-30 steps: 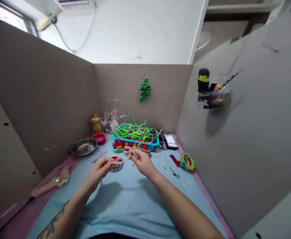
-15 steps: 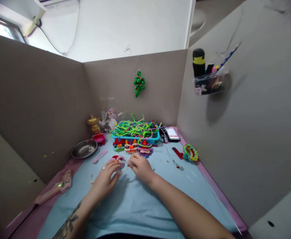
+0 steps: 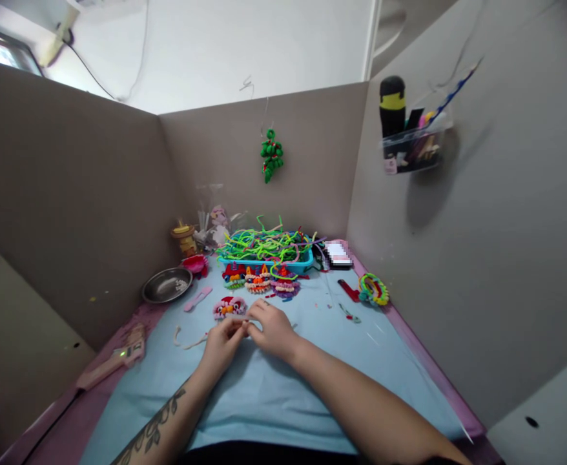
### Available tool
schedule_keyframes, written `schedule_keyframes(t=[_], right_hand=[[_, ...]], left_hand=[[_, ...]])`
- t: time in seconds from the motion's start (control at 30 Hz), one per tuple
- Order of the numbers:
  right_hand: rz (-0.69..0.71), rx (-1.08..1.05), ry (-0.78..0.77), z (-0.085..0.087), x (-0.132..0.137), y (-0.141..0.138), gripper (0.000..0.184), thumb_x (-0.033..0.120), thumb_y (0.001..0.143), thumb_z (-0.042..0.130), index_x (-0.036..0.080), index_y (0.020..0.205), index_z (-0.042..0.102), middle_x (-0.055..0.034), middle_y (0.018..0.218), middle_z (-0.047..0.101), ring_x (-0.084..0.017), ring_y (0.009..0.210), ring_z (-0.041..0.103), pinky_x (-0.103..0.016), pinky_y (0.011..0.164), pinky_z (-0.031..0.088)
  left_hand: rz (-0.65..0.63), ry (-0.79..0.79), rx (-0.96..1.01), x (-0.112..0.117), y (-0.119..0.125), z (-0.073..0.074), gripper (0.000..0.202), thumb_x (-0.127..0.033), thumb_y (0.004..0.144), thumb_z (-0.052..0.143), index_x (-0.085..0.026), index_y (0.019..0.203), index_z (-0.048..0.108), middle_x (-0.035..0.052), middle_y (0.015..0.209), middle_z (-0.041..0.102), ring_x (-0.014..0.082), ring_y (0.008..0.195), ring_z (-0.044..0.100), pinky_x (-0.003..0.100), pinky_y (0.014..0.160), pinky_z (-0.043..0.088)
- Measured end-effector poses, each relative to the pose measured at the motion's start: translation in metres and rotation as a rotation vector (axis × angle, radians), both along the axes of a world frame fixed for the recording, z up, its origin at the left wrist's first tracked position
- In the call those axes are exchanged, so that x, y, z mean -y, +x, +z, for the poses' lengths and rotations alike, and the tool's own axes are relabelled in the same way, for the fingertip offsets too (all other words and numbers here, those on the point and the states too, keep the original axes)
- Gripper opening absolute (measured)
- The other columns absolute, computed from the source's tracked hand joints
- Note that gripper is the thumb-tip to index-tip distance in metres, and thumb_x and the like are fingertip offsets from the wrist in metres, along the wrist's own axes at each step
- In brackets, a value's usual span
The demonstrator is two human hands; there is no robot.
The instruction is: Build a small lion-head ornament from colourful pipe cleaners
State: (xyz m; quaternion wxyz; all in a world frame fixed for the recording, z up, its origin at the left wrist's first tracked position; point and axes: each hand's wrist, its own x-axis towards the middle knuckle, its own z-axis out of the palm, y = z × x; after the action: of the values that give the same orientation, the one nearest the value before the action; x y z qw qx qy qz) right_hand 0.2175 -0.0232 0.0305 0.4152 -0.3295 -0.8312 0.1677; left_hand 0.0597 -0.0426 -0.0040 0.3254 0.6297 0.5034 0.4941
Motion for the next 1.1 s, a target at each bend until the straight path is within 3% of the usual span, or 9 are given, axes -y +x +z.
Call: schedule_keyframes(t=[0.37, 0.5, 0.63, 0.77, 0.87, 0.97, 1.1], right_hand=[[0.009, 0.115, -0.069, -0.002, -0.008, 0.0, 0.016, 0.007, 0.077, 0.045, 0.019, 0.07, 0.055, -0.0007, 0.075, 0.054, -0.015, 0.075, 0.051, -0.025, 0.068, 0.039], [0.031, 0.067, -0.105, -0.003, -0.013, 0.004, 0.01, 0.018, 0.081, 0.05, 0.018, 0.081, 0.06, -0.002, 0.082, 0.056, -0.015, 0.075, 0.053, -0.025, 0.066, 0.041], [0.138, -0.038, -0.08, -0.006, -0.015, 0.007, 0.024, 0.022, 0.087, 0.044, 0.02, 0.103, 0.062, -0.0056, 0.093, 0.058, -0.015, 0.081, 0.055, -0.028, 0.074, 0.044], [0.162, -0.108, -0.051, -0.005, -0.009, 0.003, 0.023, 0.022, 0.086, 0.047, 0.02, 0.098, 0.067, -0.0044, 0.076, 0.058, -0.014, 0.072, 0.056, -0.027, 0.067, 0.045], [0.101, -0.138, -0.069, -0.003, -0.006, 0.0, 0.018, 0.022, 0.083, 0.053, 0.019, 0.091, 0.069, -0.0039, 0.072, 0.06, -0.014, 0.068, 0.056, -0.026, 0.064, 0.044], [0.046, -0.166, -0.144, -0.002, -0.006, 0.0, 0.013, 0.019, 0.08, 0.055, 0.018, 0.086, 0.067, -0.0039, 0.076, 0.063, -0.014, 0.07, 0.057, -0.025, 0.063, 0.044], [0.137, -0.202, -0.302, -0.006, -0.008, 0.0, 0.01, 0.018, 0.077, 0.057, 0.017, 0.085, 0.063, -0.0013, 0.072, 0.064, -0.012, 0.062, 0.056, -0.023, 0.057, 0.043]], left_hand=[[-0.079, 0.11, -0.201, 0.005, 0.002, 0.007, 0.016, -0.028, 0.079, 0.052, -0.021, 0.066, 0.059, 0.001, 0.061, 0.059, 0.0156, 0.057, 0.052, 0.026, 0.057, 0.039], [-0.056, 0.04, -0.066, 0.002, 0.001, 0.006, 0.016, -0.031, 0.079, 0.053, -0.018, 0.072, 0.06, 0.0016, 0.063, 0.06, 0.015, 0.059, 0.056, 0.025, 0.057, 0.042], [0.01, -0.051, 0.16, -0.002, -0.003, 0.005, 0.023, -0.037, 0.079, 0.053, -0.015, 0.081, 0.059, 0.0031, 0.07, 0.063, 0.0143, 0.06, 0.059, 0.025, 0.058, 0.046], [0.044, -0.049, 0.224, -0.003, -0.006, 0.003, 0.023, -0.035, 0.074, 0.059, -0.014, 0.083, 0.06, 0.0009, 0.064, 0.061, 0.0131, 0.056, 0.058, 0.024, 0.056, 0.046], [0.024, -0.047, 0.218, -0.001, -0.005, 0.005, 0.022, -0.034, 0.073, 0.06, -0.014, 0.081, 0.061, 0.0008, 0.063, 0.061, 0.0125, 0.055, 0.057, 0.023, 0.054, 0.045], [-0.008, -0.049, 0.193, 0.001, -0.002, 0.007, 0.02, -0.032, 0.073, 0.06, -0.013, 0.079, 0.063, 0.0009, 0.061, 0.061, 0.0124, 0.054, 0.057, 0.023, 0.053, 0.045], [-0.003, -0.052, 0.238, 0.001, -0.001, 0.009, 0.02, -0.03, 0.07, 0.062, -0.013, 0.082, 0.063, 0.0009, 0.062, 0.062, 0.0122, 0.052, 0.057, 0.023, 0.052, 0.045]])
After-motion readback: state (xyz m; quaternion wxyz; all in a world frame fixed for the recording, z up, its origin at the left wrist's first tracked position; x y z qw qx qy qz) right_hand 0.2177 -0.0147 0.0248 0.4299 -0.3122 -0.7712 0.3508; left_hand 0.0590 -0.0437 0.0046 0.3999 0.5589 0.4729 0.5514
